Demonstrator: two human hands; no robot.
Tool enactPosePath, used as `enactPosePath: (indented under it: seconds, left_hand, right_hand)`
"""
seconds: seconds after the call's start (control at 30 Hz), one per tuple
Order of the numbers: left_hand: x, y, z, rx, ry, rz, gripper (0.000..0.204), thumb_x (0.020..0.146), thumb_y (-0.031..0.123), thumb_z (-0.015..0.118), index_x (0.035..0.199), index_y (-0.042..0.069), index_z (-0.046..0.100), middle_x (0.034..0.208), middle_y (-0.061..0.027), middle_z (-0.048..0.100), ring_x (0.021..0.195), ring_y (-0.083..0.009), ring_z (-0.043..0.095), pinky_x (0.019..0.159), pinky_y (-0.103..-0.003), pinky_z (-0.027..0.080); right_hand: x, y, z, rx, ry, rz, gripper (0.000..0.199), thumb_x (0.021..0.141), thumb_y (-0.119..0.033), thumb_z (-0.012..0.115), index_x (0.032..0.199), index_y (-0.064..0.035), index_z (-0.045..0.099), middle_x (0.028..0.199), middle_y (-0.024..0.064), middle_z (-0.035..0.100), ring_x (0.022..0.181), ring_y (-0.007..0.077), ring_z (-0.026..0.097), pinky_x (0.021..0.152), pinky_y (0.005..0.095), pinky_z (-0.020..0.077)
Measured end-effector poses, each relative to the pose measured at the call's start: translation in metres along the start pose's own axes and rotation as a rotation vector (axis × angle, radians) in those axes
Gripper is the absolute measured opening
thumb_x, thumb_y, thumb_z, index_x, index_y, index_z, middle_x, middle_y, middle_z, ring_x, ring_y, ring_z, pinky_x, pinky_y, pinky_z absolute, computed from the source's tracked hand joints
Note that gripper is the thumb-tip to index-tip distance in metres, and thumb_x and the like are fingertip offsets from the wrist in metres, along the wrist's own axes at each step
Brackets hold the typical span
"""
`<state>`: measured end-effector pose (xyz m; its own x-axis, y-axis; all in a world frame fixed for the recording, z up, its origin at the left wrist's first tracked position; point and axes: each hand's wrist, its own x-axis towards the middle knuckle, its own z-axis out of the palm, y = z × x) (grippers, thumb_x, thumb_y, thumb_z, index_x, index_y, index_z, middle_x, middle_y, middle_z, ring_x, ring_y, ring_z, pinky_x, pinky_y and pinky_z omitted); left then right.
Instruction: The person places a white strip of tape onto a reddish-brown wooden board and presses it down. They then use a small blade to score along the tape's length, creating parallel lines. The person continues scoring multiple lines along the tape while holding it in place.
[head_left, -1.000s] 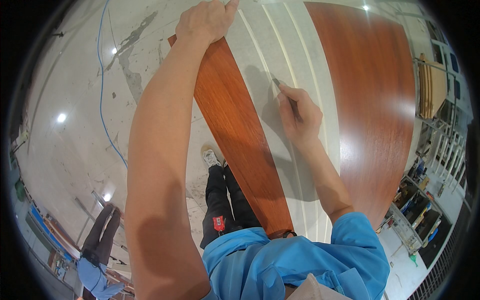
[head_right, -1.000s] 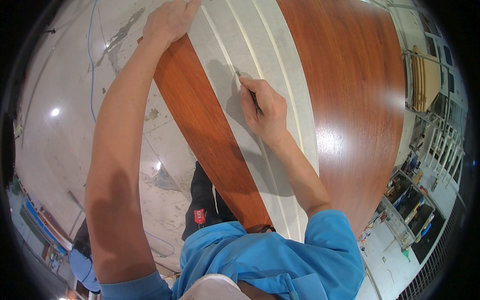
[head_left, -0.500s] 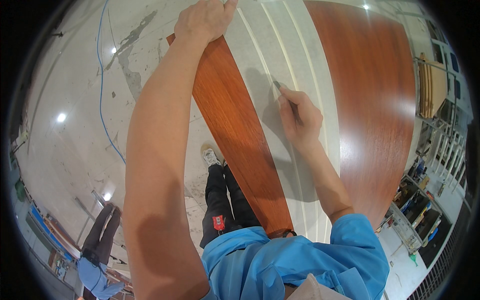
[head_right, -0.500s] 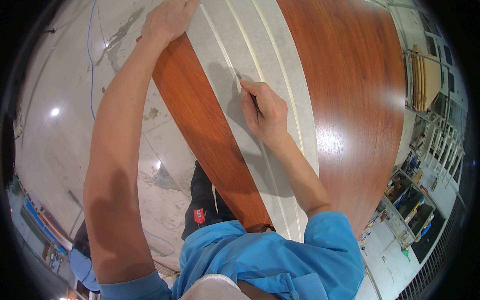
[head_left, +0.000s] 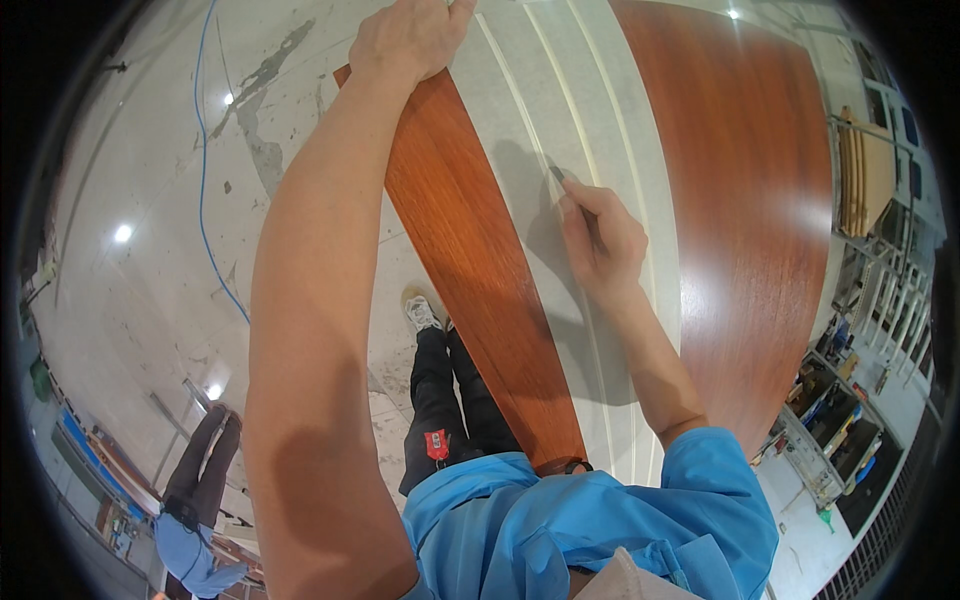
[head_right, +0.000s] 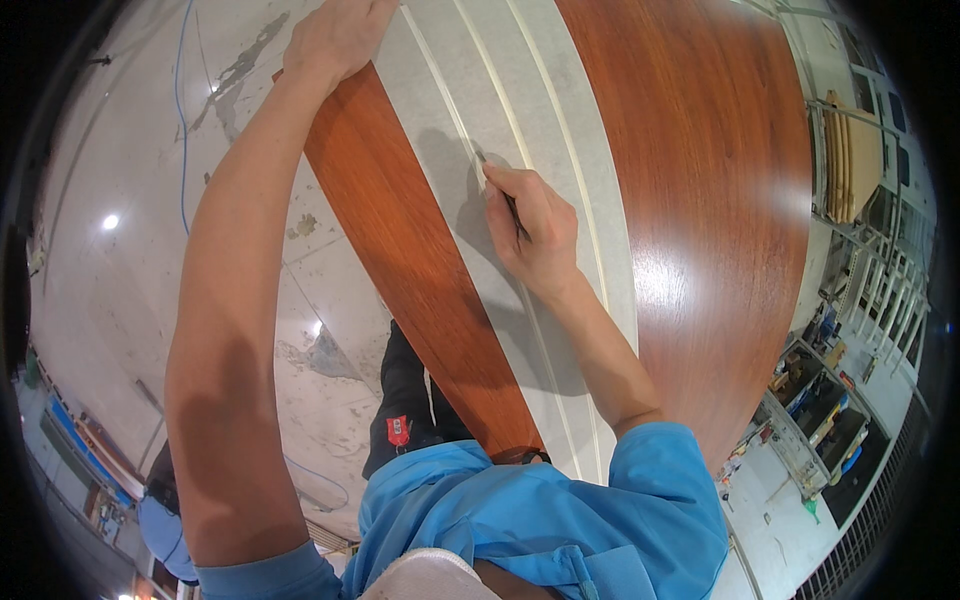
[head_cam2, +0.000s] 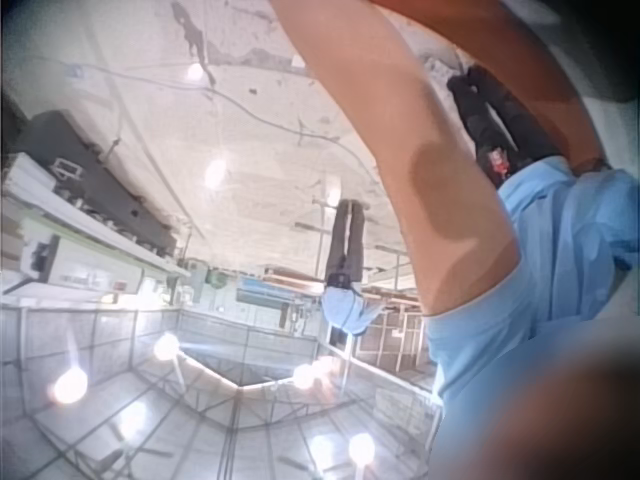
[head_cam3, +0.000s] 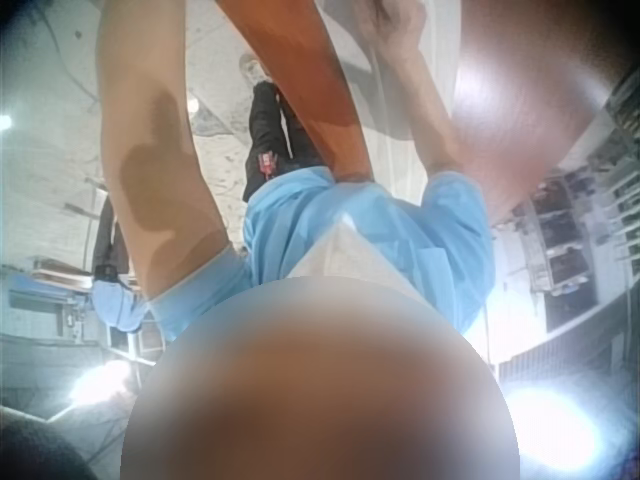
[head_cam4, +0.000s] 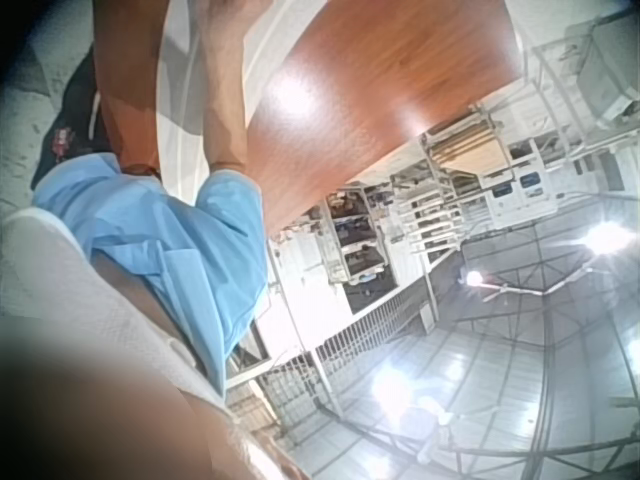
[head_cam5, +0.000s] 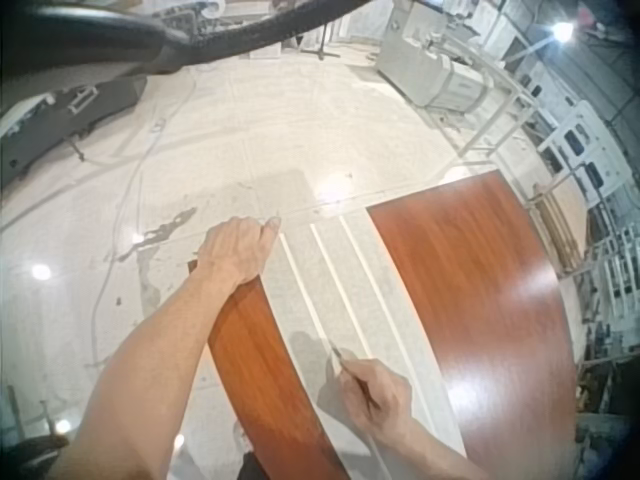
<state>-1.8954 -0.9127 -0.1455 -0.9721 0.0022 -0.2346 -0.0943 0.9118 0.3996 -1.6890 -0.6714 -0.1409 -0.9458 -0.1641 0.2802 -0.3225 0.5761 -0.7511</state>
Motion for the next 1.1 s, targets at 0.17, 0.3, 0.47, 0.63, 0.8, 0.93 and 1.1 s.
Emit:
enactPosePath:
  seconds: [0.17,0.3,0.47,0.63,0.8,0.93,1.1]
  left_hand:
    - [0.004,-0.001,0.008,0.011,-0.011,0.007,0.074,0.113,0.052,0.037,0.106,-0.009,0.078,0.112,-0.036,0.074,0.113,-0.0507,0.071,0.104,-0.056,0.054]
    - [0.006,-0.003,0.01,0.008,-0.001,0.029,0.075,0.114,0.052,0.037,0.105,-0.01,0.078,0.111,-0.036,0.074,0.112,-0.0508,0.071,0.103,-0.056,0.054]
    - [0.005,-0.002,0.009,0.004,-0.027,0.008,0.075,0.114,0.052,0.036,0.105,-0.01,0.077,0.111,-0.0361,0.074,0.111,-0.0504,0.071,0.104,-0.056,0.054]
    - [0.003,-0.003,0.01,0.017,-0.009,0.032,0.076,0.114,0.053,0.036,0.105,-0.01,0.077,0.111,-0.036,0.074,0.112,-0.0502,0.071,0.104,-0.056,0.053]
    - [0.005,-0.004,0.016,0.013,0.006,0.024,0.076,0.113,0.054,0.036,0.105,-0.01,0.077,0.112,-0.0359,0.074,0.113,-0.05,0.07,0.104,-0.055,0.053]
    - [0.006,-0.004,0.018,0.011,-0.007,0.01,0.077,0.113,0.054,0.036,0.105,-0.01,0.077,0.111,-0.0361,0.074,0.113,-0.05,0.071,0.104,-0.055,0.053]
    - [0.007,-0.006,0.02,0.029,0.006,0.03,0.077,0.113,0.054,0.035,0.105,-0.01,0.077,0.111,-0.0359,0.074,0.112,-0.05,0.071,0.104,-0.055,0.054]
  right_hand:
    - [-0.002,0.007,0.002,-0.02,-0.009,-0.005,0.021,0.094,0.008,0.072,0.113,0.0001,0.071,0.091,0.0119,0.073,0.071,0.0226,0.07,0.063,0.0324,0.0522]
    - [-0.004,0.009,0.003,-0.014,-0.007,-0.015,0.022,0.094,0.009,0.072,0.114,0.0002,0.071,0.091,0.0119,0.073,0.071,0.023,0.07,0.063,0.0326,0.0525]
    - [-0.006,0.007,0.001,-0.014,-0.01,-0.013,0.022,0.093,0.009,0.072,0.113,0.0005,0.071,0.092,0.0121,0.073,0.073,0.0235,0.071,0.064,0.0328,0.0531]
    - [-0.009,0.006,-0.001,-0.016,-0.01,-0.017,0.022,0.093,0.01,0.072,0.113,0.0006,0.071,0.093,0.012,0.074,0.074,0.0239,0.072,0.064,0.0332,0.0539]
    - [-0.012,0.011,0.001,-0.014,-0.011,-0.013,0.024,0.092,0.011,0.072,0.113,0.0005,0.072,0.092,0.0117,0.074,0.074,0.0238,0.072,0.064,0.0332,0.0543]
    - [-0.014,0.014,0.002,-0.006,-0.01,-0.016,0.024,0.092,0.01,0.072,0.114,0.0007,0.072,0.091,0.0117,0.073,0.074,0.0236,0.072,0.064,0.0331,0.0541]
    - [-0.017,0.015,0.002,-0.018,-0.006,-0.014,0.023,0.093,0.01,0.072,0.114,0.0008,0.072,0.09,0.0116,0.073,0.074,0.0237,0.072,0.064,0.0331,0.054]
